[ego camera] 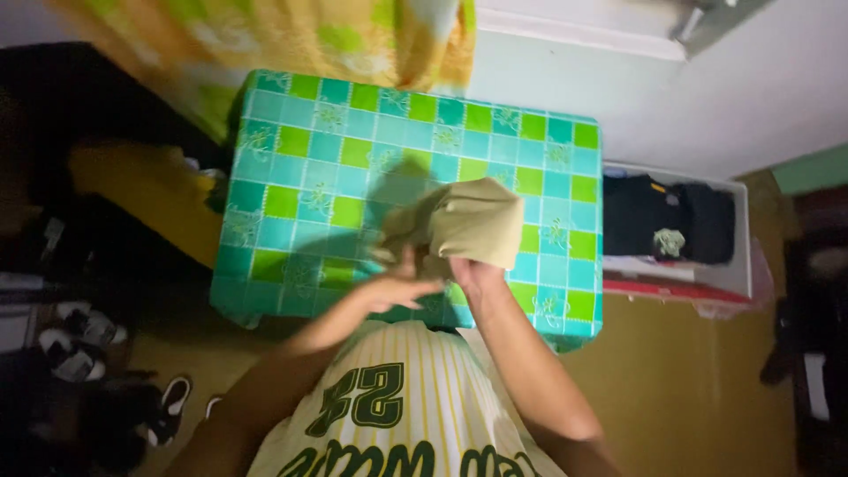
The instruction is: Fold multiple t-shirts on a table and place them into a storage box.
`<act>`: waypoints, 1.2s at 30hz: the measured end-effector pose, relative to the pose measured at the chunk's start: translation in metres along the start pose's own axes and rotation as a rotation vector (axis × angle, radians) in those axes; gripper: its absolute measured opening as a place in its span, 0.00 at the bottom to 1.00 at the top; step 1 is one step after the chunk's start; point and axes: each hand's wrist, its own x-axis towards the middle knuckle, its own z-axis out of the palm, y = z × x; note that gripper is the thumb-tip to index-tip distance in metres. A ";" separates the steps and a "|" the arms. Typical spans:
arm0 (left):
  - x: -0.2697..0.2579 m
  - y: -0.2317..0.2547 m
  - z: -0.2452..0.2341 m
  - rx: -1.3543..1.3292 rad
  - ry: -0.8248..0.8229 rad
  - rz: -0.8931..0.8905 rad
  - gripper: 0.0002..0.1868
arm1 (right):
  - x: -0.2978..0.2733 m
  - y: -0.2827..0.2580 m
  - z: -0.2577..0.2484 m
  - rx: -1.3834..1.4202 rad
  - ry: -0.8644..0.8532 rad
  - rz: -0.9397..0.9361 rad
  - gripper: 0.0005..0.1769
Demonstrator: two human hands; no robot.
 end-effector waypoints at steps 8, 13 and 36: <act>0.137 -0.122 -0.037 -0.064 0.269 0.715 0.22 | 0.014 -0.086 0.026 -0.150 -0.089 -0.014 0.29; 0.104 -0.140 -0.147 -0.007 0.772 0.864 0.26 | 0.040 -0.141 0.000 -0.435 0.277 -0.221 0.21; -0.064 0.097 -0.054 0.402 0.534 1.016 0.27 | -0.034 -0.101 -0.004 -1.657 -0.452 0.471 0.28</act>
